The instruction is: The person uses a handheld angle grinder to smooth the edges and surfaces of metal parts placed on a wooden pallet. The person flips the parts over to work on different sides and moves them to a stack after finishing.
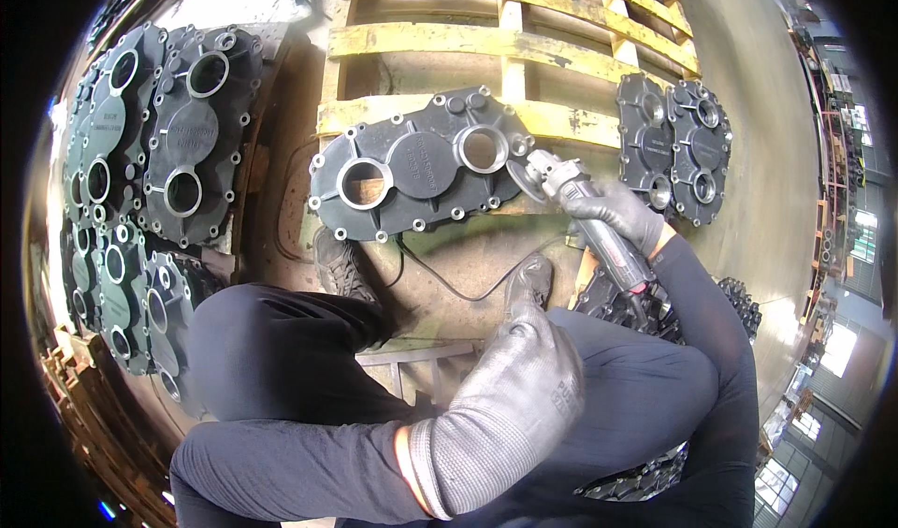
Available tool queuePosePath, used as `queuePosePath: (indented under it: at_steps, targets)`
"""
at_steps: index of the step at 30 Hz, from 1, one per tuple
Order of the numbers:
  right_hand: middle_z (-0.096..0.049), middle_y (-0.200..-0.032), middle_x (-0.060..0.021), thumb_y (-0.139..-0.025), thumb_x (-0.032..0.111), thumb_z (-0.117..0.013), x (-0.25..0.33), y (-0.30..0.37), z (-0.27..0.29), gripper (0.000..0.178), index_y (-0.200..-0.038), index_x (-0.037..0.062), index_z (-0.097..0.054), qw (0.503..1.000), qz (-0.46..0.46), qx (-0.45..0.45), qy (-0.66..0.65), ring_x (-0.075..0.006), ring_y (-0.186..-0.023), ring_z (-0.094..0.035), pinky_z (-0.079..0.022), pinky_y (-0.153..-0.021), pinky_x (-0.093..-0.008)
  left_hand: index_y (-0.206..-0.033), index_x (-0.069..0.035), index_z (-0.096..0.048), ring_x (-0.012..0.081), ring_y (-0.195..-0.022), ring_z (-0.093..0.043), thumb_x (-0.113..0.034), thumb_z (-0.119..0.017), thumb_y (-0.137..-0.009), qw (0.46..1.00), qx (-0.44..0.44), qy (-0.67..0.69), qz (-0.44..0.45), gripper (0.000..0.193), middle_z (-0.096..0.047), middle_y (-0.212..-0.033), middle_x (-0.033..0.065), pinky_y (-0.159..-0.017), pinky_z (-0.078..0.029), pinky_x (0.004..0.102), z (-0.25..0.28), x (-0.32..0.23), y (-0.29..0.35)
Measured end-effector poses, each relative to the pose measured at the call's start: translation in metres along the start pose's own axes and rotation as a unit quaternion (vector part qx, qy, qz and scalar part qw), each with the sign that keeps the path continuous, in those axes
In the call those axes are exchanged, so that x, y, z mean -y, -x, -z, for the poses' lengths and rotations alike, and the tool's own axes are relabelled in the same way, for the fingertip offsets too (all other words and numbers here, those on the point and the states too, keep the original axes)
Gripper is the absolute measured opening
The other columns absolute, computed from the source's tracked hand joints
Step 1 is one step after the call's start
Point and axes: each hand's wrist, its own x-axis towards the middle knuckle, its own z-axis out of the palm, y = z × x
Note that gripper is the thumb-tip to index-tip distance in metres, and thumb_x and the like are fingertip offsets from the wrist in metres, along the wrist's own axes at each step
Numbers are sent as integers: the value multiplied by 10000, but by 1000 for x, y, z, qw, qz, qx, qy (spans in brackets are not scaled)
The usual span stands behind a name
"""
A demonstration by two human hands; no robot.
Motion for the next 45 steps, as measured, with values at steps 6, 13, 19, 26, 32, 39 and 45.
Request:
queuePosePath:
  at_steps: [6, 13, 19, 26, 32, 39, 45]
  targets:
    - [-740, -1078, -237, -785, 365, -850, 7, 1, 1, 601, -1238, 35, -635, 836, 134, -232, 479, -389, -1027, -725, -545, -928, -471, -880, 21, -660, 203, -669, -543, -176, -602, -862, 1000, 18, -3, -7, 206, -502, -746, 59, -686, -420, 360, -1, 2, -4]
    - [-710, -1029, -172, -760, 385, -860, -7, -15, 6, 823, -1431, 76, -500, 705, 221, -220, 637, -374, -951, -702, -539, -863, -476, -879, 27, -663, 196, -675, -548, -166, -610, -853, 1000, 23, -8, -9, 201, -507, -749, 64, -679, -420, 353, -2, 1, -10]
    - [-725, -1037, -127, -772, 419, -852, -7, -20, 22, 819, -1416, 57, -499, 606, 220, -218, 732, -280, -933, -729, -537, -840, -406, -886, 34, -667, 209, -671, -555, -171, -613, -849, 1000, 9, 15, 10, 215, -531, -751, 80, -665, -422, 354, -7, -1, -11]
    - [-741, -1078, -200, -781, 421, -846, 5, -14, 42, 698, -1306, 44, -582, 765, 186, -330, 521, -364, -1016, -735, -557, -894, -466, -881, 30, -680, 223, -678, -571, -176, -608, -836, 999, -47, -7, 27, 223, -573, -757, 99, -658, -431, 358, -13, -4, -3]
    - [-764, -1008, -150, -807, 411, -854, 42, -3, 18, 573, -1135, -38, -718, 947, 144, -176, 228, -206, -881, -707, -560, -835, -365, -855, -15, -713, 229, -739, -596, -196, -613, -849, 998, -20, 30, 51, 207, -639, -798, 127, -658, -423, 361, -18, -4, -12]
    - [-715, -800, -87, -852, 370, -836, 83, -1, -22, 504, -1056, -73, -709, 980, 56, -79, 176, -146, -609, -664, -531, -554, -303, -833, -90, -769, 235, -841, -628, -214, -637, -852, 995, -41, 47, 78, 182, -685, -764, 53, -721, -425, 381, -29, -8, -14]
    - [-731, -853, -152, -800, 371, -843, 93, -28, -37, 547, -1095, -68, -708, 966, 39, -101, 236, -223, -689, -715, -575, -632, -363, -857, -106, -796, 261, -762, -646, -206, -636, -862, 995, -38, 33, 87, 189, -693, -766, 60, -789, -453, 448, -34, -18, -15]
